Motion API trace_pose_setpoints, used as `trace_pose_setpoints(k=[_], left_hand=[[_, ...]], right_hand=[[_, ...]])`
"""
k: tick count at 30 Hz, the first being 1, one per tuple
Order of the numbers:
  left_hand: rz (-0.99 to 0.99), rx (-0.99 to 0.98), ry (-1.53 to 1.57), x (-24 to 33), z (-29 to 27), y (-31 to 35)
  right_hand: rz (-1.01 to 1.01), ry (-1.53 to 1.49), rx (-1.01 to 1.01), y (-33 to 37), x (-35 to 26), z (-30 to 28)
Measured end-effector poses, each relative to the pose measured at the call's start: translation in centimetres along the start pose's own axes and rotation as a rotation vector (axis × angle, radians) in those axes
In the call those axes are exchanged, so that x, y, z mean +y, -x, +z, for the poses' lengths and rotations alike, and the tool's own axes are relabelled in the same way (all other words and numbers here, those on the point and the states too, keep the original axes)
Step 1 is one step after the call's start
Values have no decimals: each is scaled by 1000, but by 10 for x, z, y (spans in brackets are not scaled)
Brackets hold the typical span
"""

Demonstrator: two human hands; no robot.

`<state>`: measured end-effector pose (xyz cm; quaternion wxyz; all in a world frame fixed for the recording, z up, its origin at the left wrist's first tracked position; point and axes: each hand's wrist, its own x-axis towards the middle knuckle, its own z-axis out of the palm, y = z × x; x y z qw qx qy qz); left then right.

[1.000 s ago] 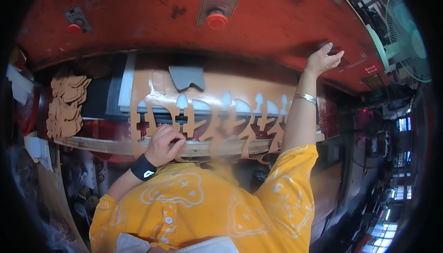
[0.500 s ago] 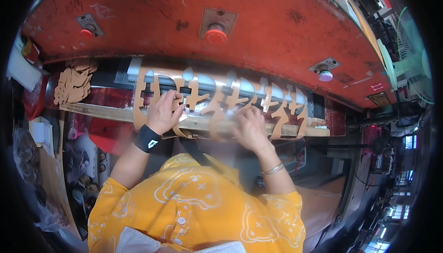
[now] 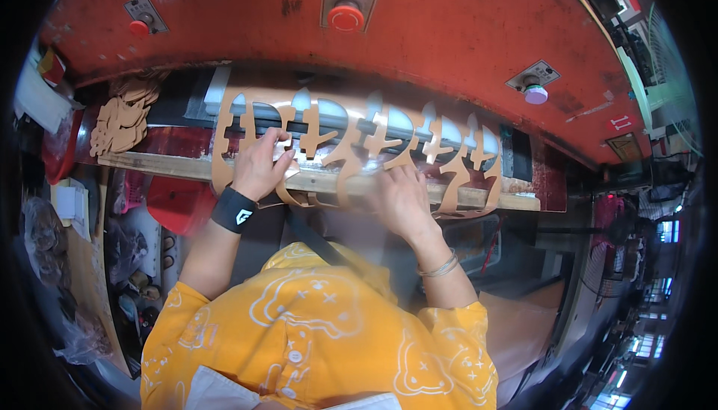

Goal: The person operates a hydraulic die-cutting press to cut multiple cardboard shapes. They place a sheet of cardboard under the press, activate the machine, then remove and separate the cut pieces from the surrounding material. The process is repeated several times, with the person stacking the finished shapes on the side.

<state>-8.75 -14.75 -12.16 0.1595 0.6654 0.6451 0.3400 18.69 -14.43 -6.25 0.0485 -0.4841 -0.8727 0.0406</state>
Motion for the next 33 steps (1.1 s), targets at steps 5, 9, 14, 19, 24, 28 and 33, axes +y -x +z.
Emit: trace_pose_setpoints(k=[5, 9, 14, 19, 24, 28, 33], left_hand=[[-107, -172, 18, 11, -15, -5], [-58, -405, 82, 22, -47, -33], [-120, 49, 330, 4, -55, -119], [32, 12, -318, -29, -15, -166], [46, -31, -367, -44, -7, -153], [70, -14, -364, -42, -14, -151], [57, -35, -342, -39, -16, -151]], right_hand=[[84, -374, -444, -50, 21, -48], [231, -603, 17, -139, 12, -44], [191, -299, 220, -216, -41, 17], [161, -341, 256, -219, -40, 19], [186, -930, 320, -198, 10, 0], [324, -1896, 457, -179, 45, -8], [337, -679, 438, -173, 39, -9]])
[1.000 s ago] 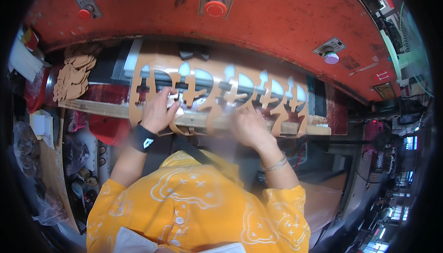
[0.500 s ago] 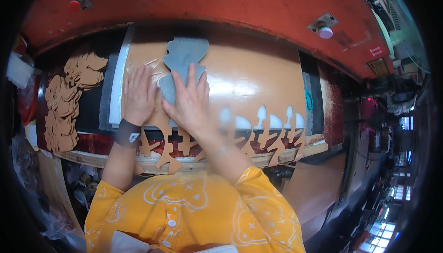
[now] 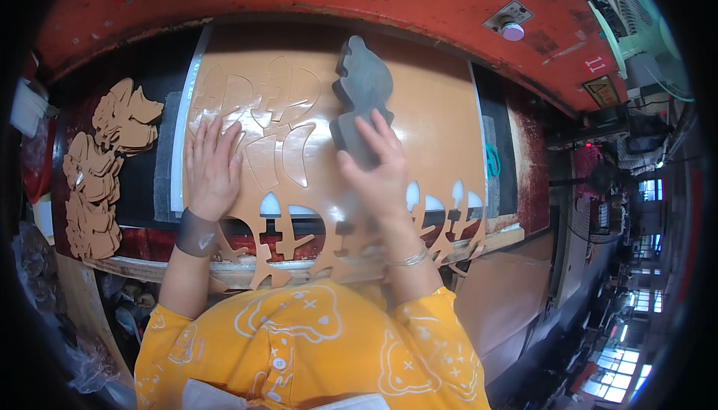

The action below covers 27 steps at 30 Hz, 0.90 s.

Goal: The person operates a hydraulic die-cutting press to cut multiple cardboard shapes. They place a sheet of cardboard under the press, activate the machine, then remove and separate the cut pieces from the surrounding material. The process is repeated several times, with the person stacking the finished shapes on the side.

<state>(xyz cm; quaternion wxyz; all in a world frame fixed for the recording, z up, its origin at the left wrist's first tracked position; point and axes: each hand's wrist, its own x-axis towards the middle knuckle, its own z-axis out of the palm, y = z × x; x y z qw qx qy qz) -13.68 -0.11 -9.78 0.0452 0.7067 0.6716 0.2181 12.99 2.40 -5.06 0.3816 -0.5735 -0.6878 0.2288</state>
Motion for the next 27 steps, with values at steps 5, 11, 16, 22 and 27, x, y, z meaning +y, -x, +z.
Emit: trace_pose_setpoints(k=[5, 11, 16, 22, 27], left_hand=[[7, 22, 17, -2, 4, 4], [13, 61, 112, -4, -2, -1], [-242, -73, 844, 27, -38, 44], [155, -202, 830, 80, -18, 121], [304, -13, 678, 75, 14, 136]], right_hand=[[-58, 429, -44, 4, -15, 25], [20, 245, -240, 4, -1, 7], [-112, 77, 156, -35, 41, -65], [-316, 189, 920, -91, 34, -132], [-240, 280, 1032, -101, 32, -143]])
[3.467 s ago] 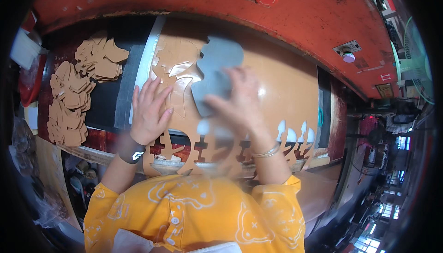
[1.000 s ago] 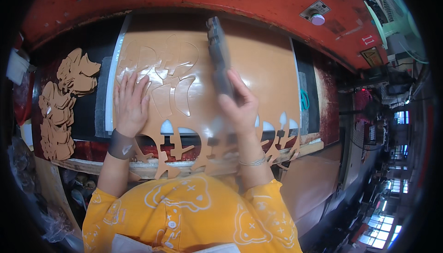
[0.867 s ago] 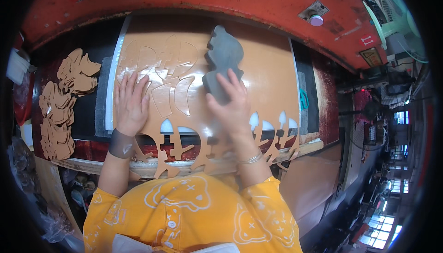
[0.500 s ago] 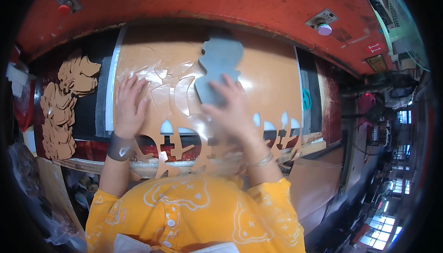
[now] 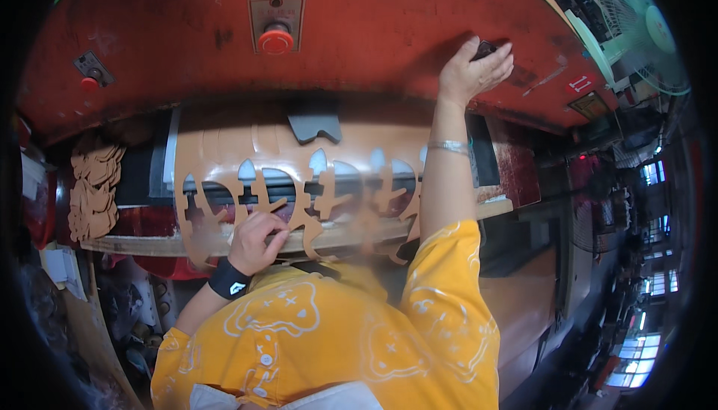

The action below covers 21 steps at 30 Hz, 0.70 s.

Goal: The person operates a hydraulic die-cutting press to cut multiple cardboard shapes. They place a sheet of cardboard under the press, activate the machine, then remove and separate the cut pieces from the surrounding material. The process is repeated several times, with the person stacking the finished shapes on the side.

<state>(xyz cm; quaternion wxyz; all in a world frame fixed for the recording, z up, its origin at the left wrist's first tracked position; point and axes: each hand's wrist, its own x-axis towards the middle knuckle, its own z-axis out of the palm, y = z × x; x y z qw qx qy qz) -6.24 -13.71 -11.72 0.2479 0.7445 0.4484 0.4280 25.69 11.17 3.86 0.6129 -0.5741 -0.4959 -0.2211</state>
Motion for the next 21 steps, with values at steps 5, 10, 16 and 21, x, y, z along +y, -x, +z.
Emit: trace_pose_setpoints(k=[5, 10, 16, 21], left_hand=[[-24, 51, -39, 3, 0, 4], [-74, 19, -260, 5, 8, 4], [-83, 58, -302, 3, 13, 11], [-80, 54, -332, 5, 12, 13]], right_hand=[[-71, -57, -51, 52, 10, -79], [15, -273, -960, 156, -15, -171], [-213, -4, -1265, 199, -38, -200], [-206, 31, -1269, 198, -43, -202]])
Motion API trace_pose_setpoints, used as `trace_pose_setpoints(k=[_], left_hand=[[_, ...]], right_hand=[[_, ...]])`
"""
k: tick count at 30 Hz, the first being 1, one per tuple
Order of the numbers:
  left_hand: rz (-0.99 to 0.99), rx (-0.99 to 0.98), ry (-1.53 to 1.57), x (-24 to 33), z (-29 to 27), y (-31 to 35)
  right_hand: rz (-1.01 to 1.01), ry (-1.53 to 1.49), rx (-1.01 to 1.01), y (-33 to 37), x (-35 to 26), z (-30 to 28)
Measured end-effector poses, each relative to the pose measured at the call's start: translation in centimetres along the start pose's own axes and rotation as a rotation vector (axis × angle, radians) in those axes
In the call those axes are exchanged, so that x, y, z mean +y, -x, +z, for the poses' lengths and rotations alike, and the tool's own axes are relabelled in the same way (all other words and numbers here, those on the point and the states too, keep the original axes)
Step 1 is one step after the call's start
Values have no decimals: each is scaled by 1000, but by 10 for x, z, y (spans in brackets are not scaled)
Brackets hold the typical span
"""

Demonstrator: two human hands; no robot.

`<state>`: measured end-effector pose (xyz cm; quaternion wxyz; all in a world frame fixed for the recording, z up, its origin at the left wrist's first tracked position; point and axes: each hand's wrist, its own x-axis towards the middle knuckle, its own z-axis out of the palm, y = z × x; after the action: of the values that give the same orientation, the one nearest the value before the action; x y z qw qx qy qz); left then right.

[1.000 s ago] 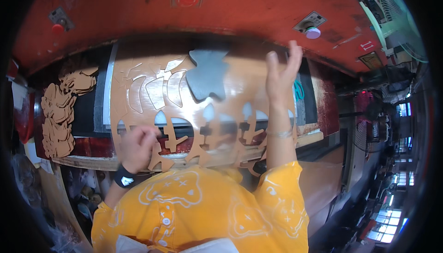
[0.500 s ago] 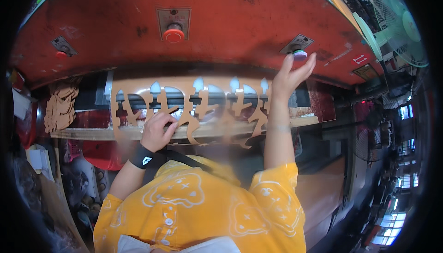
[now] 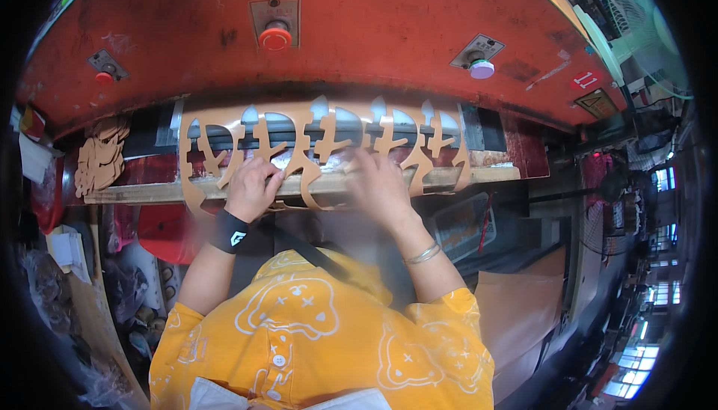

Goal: The person operates a hydraulic die-cutting press to cut multiple cardboard shapes. They place a sheet of cardboard under the press, activate the machine, then remove and separate the cut pieces from the surrounding material. The process is repeated several times, with the person stacking the finished shapes on the side.

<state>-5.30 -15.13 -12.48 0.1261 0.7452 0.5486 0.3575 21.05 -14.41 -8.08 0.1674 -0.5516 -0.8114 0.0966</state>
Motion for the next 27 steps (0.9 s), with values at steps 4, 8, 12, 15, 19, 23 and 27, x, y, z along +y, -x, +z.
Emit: trace_pose_setpoints(k=[4, 8, 12, 15, 19, 23, 27], left_hand=[[8, -14, -22, -1, -2, 3], [-10, -60, -32, 0, -1, 1], [-11, -80, -5, 8, -9, -6], [-63, -253, 41, 15, -25, -21], [-109, -539, 120, 7, -45, -67], [-17, -78, 142, -21, -37, -133], [-11, -216, -247, -36, -18, -154]], right_hand=[[35, -37, -3, 3, -4, 3], [77, -78, -149, -2, -17, -22], [102, -113, -518, -38, -23, -73], [406, -316, -588, -93, -8, -91], [90, -150, 114, -166, -19, -27], [156, 73, 103, -197, -42, 24], [156, -224, 171, -190, -30, 21]])
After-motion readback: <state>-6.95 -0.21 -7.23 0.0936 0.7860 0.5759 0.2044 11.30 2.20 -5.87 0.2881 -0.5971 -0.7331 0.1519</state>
